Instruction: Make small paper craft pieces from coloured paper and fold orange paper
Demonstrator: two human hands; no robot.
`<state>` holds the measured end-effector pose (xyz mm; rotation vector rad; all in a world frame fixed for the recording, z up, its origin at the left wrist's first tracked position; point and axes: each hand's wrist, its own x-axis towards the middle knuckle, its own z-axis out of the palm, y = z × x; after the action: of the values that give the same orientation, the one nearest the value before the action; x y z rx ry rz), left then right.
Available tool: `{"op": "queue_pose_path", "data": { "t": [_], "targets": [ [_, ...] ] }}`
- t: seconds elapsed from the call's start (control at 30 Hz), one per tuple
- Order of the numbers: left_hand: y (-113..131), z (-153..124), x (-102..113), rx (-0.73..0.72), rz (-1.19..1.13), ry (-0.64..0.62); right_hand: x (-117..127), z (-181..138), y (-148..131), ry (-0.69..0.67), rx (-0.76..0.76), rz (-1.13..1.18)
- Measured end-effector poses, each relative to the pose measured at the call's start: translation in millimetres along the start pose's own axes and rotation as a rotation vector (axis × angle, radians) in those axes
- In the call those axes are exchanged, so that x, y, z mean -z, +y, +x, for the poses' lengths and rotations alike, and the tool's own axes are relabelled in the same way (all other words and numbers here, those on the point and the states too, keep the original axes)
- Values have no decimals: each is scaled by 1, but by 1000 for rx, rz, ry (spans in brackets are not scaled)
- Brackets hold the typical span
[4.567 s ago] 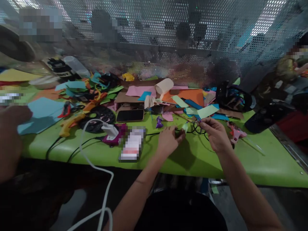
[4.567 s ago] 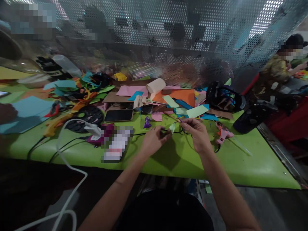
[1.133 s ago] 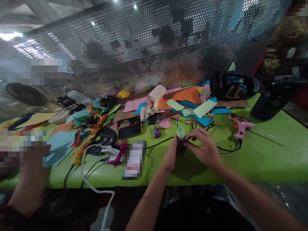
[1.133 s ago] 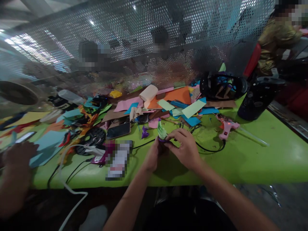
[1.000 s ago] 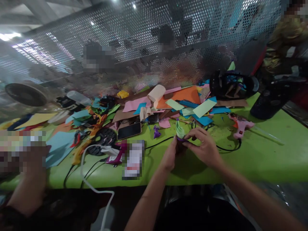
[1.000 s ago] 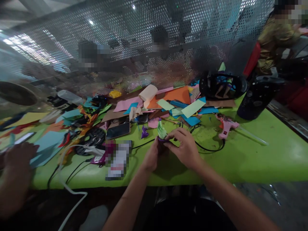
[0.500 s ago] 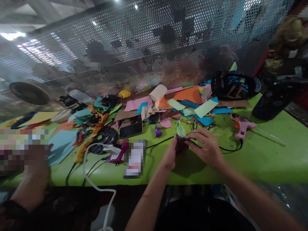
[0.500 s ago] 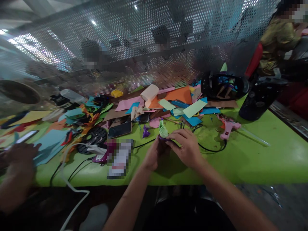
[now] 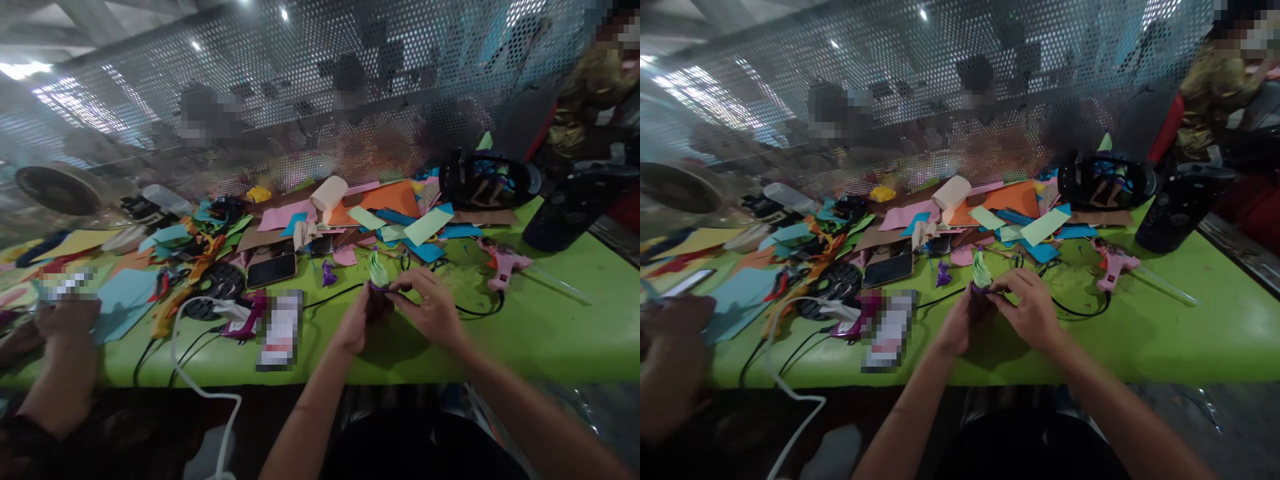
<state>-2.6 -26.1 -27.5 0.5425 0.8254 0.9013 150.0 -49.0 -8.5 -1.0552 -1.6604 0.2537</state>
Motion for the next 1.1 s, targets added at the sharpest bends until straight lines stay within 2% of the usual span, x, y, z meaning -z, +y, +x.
{"op": "queue_pose_path", "data": {
  "t": [0.23,0.4,0.5,0.67,0.97,1.1],
  "targets": [
    [4,-3,-6,25,-108,-8,1,1,-4,-1,101,-130],
    [4,-2,-5,32,-90,-11,2,-2,-3,2,178,-228],
    [3,-1,-2,22,-78,-47,2,-2,-5,-9,171,-211],
    [0,0,0,13,-34,-32,-1,1,-3,30,50,-23],
    [-2,1,3,12,69,-15,-2,3,2,-38,-237,250],
    [-4,1,4,-15,113,-39,-2,3,1,-29,-276,278]
  ]
}}
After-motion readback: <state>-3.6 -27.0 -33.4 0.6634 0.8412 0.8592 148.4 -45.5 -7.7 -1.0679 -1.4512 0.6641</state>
